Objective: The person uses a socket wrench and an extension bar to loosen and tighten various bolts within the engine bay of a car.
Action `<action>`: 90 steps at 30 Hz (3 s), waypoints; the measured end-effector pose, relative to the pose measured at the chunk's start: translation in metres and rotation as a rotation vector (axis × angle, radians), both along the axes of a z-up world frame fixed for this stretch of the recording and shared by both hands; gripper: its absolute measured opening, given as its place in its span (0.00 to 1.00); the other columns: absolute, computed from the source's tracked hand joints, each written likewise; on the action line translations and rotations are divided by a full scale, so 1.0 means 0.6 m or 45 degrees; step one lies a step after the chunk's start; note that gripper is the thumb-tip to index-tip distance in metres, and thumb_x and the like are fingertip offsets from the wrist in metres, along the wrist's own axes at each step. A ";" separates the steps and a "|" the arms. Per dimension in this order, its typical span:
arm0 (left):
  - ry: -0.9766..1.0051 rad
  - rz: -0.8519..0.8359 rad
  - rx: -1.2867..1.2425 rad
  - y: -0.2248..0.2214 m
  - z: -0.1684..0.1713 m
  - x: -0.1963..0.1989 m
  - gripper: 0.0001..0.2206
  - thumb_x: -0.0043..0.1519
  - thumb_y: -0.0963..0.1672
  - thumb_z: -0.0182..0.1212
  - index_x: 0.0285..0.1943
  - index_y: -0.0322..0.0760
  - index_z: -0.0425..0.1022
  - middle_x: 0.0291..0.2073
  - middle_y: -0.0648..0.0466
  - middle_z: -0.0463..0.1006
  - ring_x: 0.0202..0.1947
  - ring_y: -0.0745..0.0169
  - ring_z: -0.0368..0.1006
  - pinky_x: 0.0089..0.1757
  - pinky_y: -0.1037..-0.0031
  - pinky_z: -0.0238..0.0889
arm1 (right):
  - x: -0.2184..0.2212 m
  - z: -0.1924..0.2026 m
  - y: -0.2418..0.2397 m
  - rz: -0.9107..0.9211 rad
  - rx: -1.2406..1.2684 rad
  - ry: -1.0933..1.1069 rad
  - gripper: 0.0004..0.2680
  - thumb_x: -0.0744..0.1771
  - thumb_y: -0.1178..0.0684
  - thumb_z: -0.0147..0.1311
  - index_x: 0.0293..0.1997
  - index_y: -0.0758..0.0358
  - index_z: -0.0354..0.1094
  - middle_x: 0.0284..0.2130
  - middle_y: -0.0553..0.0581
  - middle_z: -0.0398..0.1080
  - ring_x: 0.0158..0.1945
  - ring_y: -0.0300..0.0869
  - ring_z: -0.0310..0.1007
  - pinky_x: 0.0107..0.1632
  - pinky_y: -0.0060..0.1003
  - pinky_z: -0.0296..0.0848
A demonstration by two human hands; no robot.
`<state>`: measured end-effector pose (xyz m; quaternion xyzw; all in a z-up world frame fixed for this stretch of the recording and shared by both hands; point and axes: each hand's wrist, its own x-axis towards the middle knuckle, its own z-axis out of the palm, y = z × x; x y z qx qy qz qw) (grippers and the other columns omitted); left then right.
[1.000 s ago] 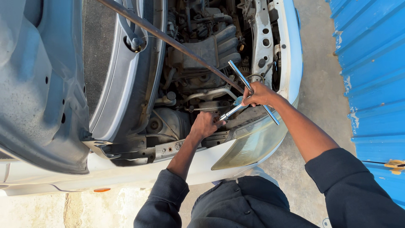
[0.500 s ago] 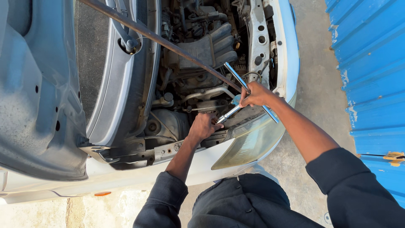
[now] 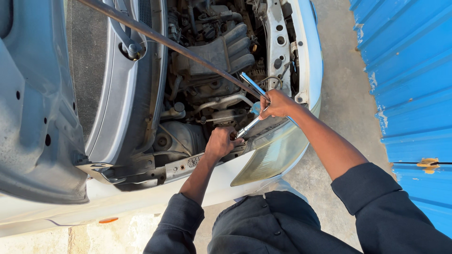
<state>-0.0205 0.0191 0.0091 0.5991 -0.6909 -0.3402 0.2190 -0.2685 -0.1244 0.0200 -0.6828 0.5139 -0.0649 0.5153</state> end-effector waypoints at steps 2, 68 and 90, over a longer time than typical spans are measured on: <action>0.011 0.030 0.000 0.007 0.004 0.000 0.15 0.51 0.46 0.77 0.37 0.29 0.81 0.23 0.42 0.81 0.24 0.50 0.80 0.33 0.64 0.72 | 0.009 0.008 0.002 0.009 -0.014 0.032 0.12 0.53 0.57 0.73 0.27 0.64 0.69 0.24 0.51 0.77 0.25 0.36 0.75 0.27 0.37 0.72; 0.371 -0.016 0.031 -0.062 0.010 0.001 0.17 0.63 0.49 0.64 0.52 0.32 0.79 0.34 0.47 0.82 0.33 0.57 0.77 0.38 0.65 0.70 | -0.028 0.071 0.065 -0.604 -0.074 -0.375 0.15 0.56 0.62 0.72 0.27 0.60 0.60 0.25 0.57 0.75 0.22 0.35 0.67 0.21 0.30 0.60; 0.362 0.094 0.356 -0.031 -0.072 0.016 0.16 0.62 0.49 0.65 0.50 0.34 0.79 0.39 0.48 0.83 0.42 0.57 0.79 0.47 0.63 0.70 | 0.011 0.034 0.091 -0.470 -0.058 -0.264 0.16 0.56 0.63 0.71 0.29 0.58 0.57 0.26 0.59 0.76 0.25 0.34 0.73 0.22 0.33 0.64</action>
